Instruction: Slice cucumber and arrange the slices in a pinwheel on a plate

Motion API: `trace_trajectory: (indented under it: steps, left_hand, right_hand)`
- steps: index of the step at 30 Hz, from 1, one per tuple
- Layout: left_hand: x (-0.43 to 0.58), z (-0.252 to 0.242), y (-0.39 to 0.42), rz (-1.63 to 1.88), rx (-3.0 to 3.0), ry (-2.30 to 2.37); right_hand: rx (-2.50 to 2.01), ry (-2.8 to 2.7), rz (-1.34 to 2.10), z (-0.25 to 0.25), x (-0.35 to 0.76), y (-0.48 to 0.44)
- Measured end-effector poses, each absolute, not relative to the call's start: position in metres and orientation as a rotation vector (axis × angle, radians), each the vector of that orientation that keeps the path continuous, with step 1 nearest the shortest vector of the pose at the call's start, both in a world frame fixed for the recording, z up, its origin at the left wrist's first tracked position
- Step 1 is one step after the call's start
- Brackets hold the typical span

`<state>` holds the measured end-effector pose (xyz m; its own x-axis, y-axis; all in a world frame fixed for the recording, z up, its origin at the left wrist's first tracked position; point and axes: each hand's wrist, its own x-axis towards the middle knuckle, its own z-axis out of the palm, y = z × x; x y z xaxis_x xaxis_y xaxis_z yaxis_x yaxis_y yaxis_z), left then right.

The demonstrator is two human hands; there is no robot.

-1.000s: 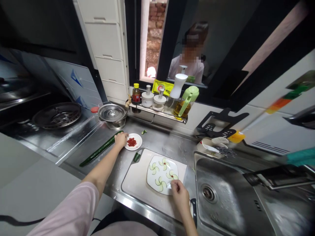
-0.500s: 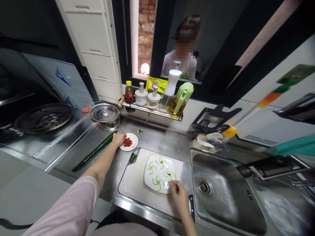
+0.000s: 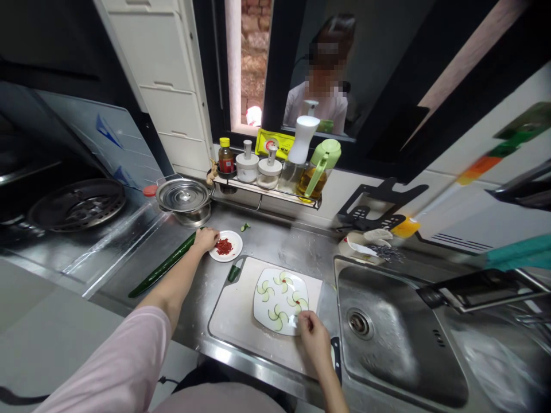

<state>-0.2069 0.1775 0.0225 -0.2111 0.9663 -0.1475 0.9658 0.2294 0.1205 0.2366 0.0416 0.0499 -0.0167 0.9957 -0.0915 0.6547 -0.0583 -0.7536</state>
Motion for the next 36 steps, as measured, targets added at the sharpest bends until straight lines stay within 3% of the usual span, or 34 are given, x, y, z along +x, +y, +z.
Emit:
trace_trajectory:
  steps: [36]
  left_hand:
    - [-0.199, 0.019, 0.175, 0.019, 1.835, 2.37]
  right_hand:
    - [-1.818, -1.76, 0.871, 0.042, 0.242, 0.029]
